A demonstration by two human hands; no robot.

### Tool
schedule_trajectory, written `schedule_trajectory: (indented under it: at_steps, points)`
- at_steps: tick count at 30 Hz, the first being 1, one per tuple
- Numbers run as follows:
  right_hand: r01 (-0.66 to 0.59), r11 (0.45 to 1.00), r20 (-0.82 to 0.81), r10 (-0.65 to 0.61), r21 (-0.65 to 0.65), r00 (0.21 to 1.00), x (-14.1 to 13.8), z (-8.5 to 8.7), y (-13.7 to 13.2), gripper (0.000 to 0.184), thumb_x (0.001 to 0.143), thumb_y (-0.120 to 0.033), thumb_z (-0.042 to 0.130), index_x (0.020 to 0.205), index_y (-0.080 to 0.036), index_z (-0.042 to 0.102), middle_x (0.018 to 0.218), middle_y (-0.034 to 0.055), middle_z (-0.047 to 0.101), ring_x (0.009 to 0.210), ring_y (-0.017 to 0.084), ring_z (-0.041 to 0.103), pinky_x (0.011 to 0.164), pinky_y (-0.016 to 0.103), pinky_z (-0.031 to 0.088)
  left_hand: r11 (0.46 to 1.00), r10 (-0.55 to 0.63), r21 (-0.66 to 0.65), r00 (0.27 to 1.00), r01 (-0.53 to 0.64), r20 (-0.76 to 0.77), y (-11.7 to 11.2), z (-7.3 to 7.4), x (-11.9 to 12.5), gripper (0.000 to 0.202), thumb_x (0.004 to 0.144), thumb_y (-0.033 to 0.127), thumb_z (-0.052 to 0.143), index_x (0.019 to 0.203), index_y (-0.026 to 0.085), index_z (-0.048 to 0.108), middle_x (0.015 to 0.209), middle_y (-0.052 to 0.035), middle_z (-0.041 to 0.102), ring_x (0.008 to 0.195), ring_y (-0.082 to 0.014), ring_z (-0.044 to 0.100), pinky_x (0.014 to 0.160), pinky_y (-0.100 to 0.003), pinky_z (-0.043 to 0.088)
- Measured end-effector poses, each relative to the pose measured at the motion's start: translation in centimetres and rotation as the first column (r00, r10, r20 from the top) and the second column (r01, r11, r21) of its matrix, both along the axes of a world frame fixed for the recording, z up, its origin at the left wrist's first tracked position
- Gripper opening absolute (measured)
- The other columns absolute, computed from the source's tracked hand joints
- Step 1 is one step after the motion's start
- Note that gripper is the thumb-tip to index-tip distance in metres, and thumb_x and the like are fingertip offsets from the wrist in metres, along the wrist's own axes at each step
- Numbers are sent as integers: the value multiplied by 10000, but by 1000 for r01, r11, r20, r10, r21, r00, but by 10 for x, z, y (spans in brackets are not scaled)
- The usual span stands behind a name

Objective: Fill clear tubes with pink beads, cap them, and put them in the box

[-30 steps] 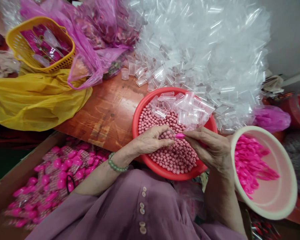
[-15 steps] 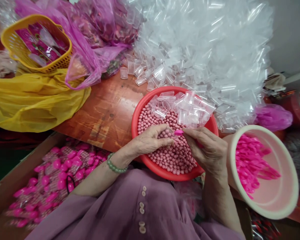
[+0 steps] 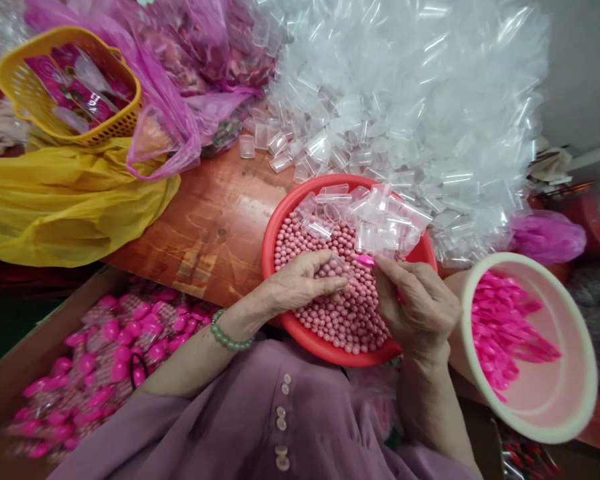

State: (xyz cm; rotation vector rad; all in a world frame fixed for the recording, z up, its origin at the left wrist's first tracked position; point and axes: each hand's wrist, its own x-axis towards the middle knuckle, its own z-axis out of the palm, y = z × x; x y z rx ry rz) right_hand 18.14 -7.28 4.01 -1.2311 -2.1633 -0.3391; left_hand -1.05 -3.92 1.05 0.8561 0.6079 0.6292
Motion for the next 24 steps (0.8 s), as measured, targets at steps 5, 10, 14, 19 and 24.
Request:
schedule_trajectory:
  at_steps: [5,10,14,19,24]
  points:
    - [3,923,-432,-183,-385,883,-4,1,-2,284,905,-172,618,1171,-258,668,844,5,666,714,127,616,701,276,507,952,153,281,984,-121,-96,-2,4,2,180,804,274,672,911,158,586,778,21,570,728,-99,552,700,-227,435]
    - [-332,746,-779,-382,-577,497,-8,-3,0,164,801,-329,745,922,-226,705,642,-47,496,556,89,440,530,231,389,856,216,507,960,-98,-179,-5,4,2,153,830,261,646,939,162,605,828,-2,635,738,-107,566,709,-233,442]
    - [-405,692,-771,-358,-598,527,-9,1,2,210,719,-276,821,905,-232,733,541,-80,378,492,75,321,471,224,293,898,159,431,979,-89,-127,-4,3,2,172,816,258,649,948,163,593,828,4,623,757,-105,565,719,-228,444]
    - [-460,653,-699,-152,-602,698,-6,6,12,216,769,-271,789,981,-251,747,716,-11,645,648,136,581,629,281,479,907,129,414,986,-73,-107,-4,2,2,148,813,240,621,930,156,588,765,31,518,698,-89,479,668,-219,404]
    - [-466,655,-620,-4,-595,785,-4,9,17,123,805,-296,761,877,-227,689,795,2,690,713,144,630,675,270,501,911,83,411,992,-39,-90,-3,0,1,104,815,177,601,907,143,568,733,50,446,674,-77,415,650,-212,371]
